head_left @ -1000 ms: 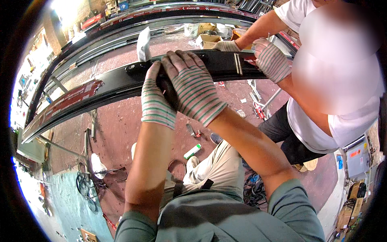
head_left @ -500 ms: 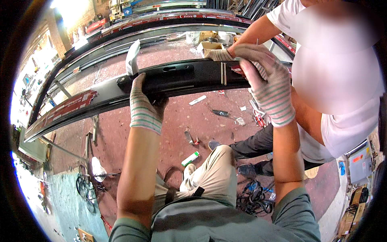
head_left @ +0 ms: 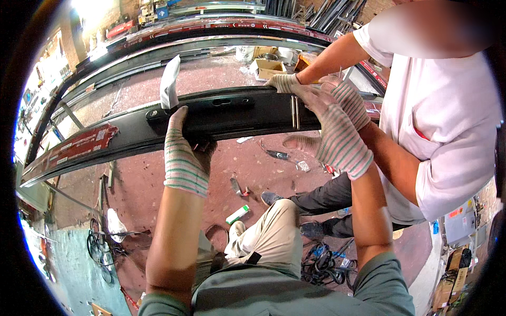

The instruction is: The person sits on the floor and assembles a long black metal frame with a coworker. They use a cordless drill to secure brackets and a screwdriver to adjust components, while the coworker assists by holding the frame and using a drill on the opposite side.

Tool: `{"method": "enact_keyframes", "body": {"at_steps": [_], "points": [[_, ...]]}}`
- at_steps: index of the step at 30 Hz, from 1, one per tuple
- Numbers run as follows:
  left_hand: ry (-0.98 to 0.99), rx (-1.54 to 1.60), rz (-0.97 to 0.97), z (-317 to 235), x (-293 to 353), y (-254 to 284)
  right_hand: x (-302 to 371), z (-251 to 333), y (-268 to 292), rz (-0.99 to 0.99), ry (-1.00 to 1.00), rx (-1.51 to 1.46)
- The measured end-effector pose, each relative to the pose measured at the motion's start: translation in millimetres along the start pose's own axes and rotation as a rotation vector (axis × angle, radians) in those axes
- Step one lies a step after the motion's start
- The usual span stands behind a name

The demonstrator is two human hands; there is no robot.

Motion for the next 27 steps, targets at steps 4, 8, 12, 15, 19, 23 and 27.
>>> {"method": "enact_keyframes", "body": {"at_steps": [4, 8, 12, 15, 19, 23, 27], "points": [[-0.009, -0.001, -0.003, -2, 4, 1, -17, -10, -23, 0.185, -0.033, 0.1], [-0.032, -0.001, -0.011, -5, 3, 0, -13, -15, -32, 0.249, -0.141, 0.167], [-0.029, -0.05, -0.055, -2, -2, 4, -7, -18, -35, 0.233, -0.161, 0.187], [-0.03, -0.063, -0.056, -6, -4, 6, 0, -17, -35, 0.156, -0.147, 0.137], [-0.02, -0.04, -0.003, -4, 2, -1, 13, -19, -33, 0.007, -0.112, 0.016], [-0.018, -0.052, -0.028, -3, 2, 1, 18, -12, -26, -0.104, -0.019, -0.01], [-0.015, -0.054, -0.052, -2, 3, 2, 20, -14, -22, -0.147, 0.022, -0.034]]}}
Point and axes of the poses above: each hand's wrist, its own x-axis away from the middle knuckle, its own y-axis out of the back of the hand, z = x × y, the point moved 10 cm from there along -x, towards the middle knuckle, and after that the axes turned 1 degree about -z, right-handed, at the moved point
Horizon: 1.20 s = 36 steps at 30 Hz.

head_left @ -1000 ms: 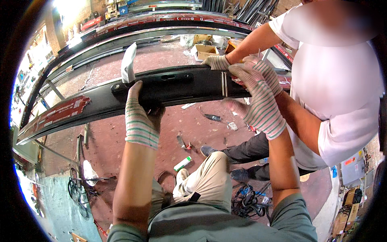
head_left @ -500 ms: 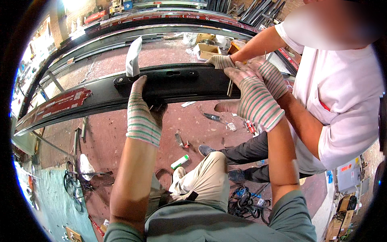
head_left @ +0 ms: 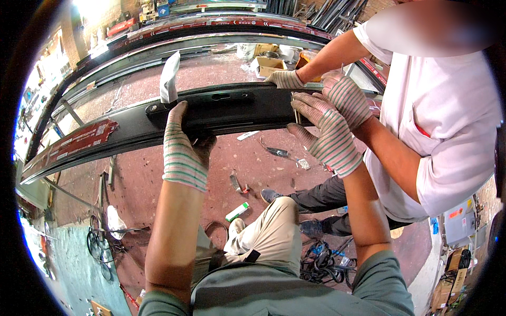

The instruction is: The person sits on the floor and assembles a long black metal frame with a coworker. They use a cordless drill to secure brackets and a screwdriver to adjust components, while the coworker assists by holding the frame and using a drill on the opposite side.

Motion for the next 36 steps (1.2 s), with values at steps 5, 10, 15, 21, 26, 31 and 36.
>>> {"method": "enact_keyframes", "body": {"at_steps": [5, 10, 15, 21, 26, 31, 36], "points": [[-0.009, 0.005, 0.072, -2, -2, -3, -1, 10, -2, -0.001, 0.054, 0.045], [0.001, -0.003, -0.012, 2, -3, 1, 10, 30, 3, -0.149, 0.14, 0.185], [-0.017, -0.057, 0.002, -2, -1, 2, 10, 28, -1, -0.192, 0.176, 0.247], [-0.016, -0.061, -0.015, -1, -4, 2, 0, 46, 5, -0.174, 0.223, 0.279], [-0.033, -0.083, -0.011, -3, -2, 1, -8, 48, 10, -0.124, 0.157, 0.302], [-0.039, -0.061, -0.042, -7, -1, 11, -37, 47, 24, -0.174, -0.018, -0.029], [0.017, -0.051, -0.022, 2, -4, 4, -71, 18, 4, -0.113, -0.229, -0.557]]}}
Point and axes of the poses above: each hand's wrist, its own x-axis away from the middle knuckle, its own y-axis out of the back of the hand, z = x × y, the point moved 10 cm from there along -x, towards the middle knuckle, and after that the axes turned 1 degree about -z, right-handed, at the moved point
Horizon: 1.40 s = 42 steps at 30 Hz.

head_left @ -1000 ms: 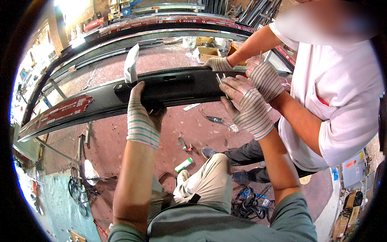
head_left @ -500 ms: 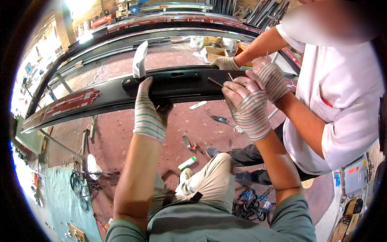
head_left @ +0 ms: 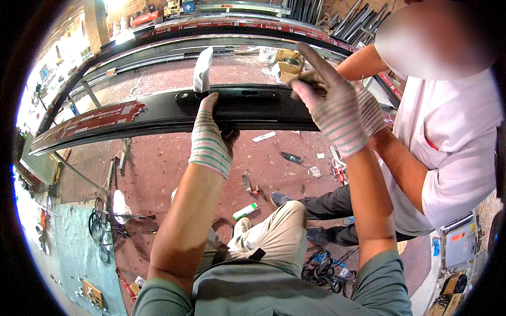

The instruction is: The person sits on the floor and assembles a long black metal frame with a coworker. They use a cordless drill to secure brackets and a screwdriver to adjust components, while the coworker assists by holding the frame and using a drill on the opposite side.

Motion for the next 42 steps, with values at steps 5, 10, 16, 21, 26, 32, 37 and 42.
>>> {"method": "enact_keyframes", "body": {"at_steps": [5, 10, 16, 21, 26, 32, 37, 42], "points": [[-0.01, -0.018, -0.033, -3, 6, 3, -31, -31, -40, 0.252, -0.044, -0.082], [0.003, -0.005, -0.006, -1, 3, 0, -37, -36, -37, 0.13, 0.132, 0.06], [-0.018, 0.013, -0.019, -4, 1, 4, -31, -26, -41, 0.129, 0.136, 0.214], [-0.009, 0.008, -0.018, -2, 4, 3, -20, -41, -53, 0.208, 0.138, 0.195], [-0.01, -0.017, -0.046, -4, 4, 9, -24, -49, -54, 0.262, 0.021, 0.139], [0.003, -0.007, -0.018, -1, 3, 5, -20, -45, -67, 0.436, 0.087, 0.145], [0.012, 0.032, -0.068, 2, -5, 13, -25, -42, -60, 0.425, 0.013, 0.254], [0.034, 0.047, -0.055, 7, -5, 8, -14, -32, -61, 0.426, 0.17, 0.362]]}}
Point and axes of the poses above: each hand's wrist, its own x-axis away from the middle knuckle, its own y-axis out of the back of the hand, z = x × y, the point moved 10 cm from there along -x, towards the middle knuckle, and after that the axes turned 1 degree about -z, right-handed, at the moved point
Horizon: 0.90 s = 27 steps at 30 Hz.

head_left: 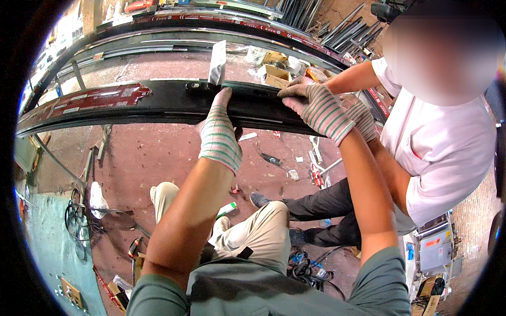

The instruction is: The person sits on the floor and assembles a long black metal frame with a coworker. They use a cordless drill to secure brackets and a screwdriver to adjust components, while the coworker assists by holding the frame and using a drill on the opposite side.

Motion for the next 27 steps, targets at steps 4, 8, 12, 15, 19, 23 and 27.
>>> {"method": "enact_keyframes", "body": {"at_steps": [4, 8, 12, 15, 19, 23, 27], "points": [[-0.041, 0.074, 0.124, -3, 9, 0, -3, 3, -7, 0.077, -0.11, -0.021], [-0.13, 0.276, 0.212, -2, 10, 1, 1, 17, -5, -0.018, 0.017, 0.086], [-0.147, 0.467, 0.256, 8, 15, 4, 12, 13, -6, -0.091, -0.063, 0.086], [-0.156, 0.565, 0.3, 15, 9, 10, 15, 9, -10, -0.134, -0.134, 0.01], [-0.065, 0.559, 0.466, 22, 0, 10, 16, 3, -12, -0.128, -0.232, -0.053], [-0.11, 0.417, 0.717, 26, -13, 13, 10, 9, -10, -0.11, -0.163, 0.044], [-0.069, 0.173, 0.594, 44, -43, 22, 13, 11, -7, -0.112, -0.224, 0.072]]}}
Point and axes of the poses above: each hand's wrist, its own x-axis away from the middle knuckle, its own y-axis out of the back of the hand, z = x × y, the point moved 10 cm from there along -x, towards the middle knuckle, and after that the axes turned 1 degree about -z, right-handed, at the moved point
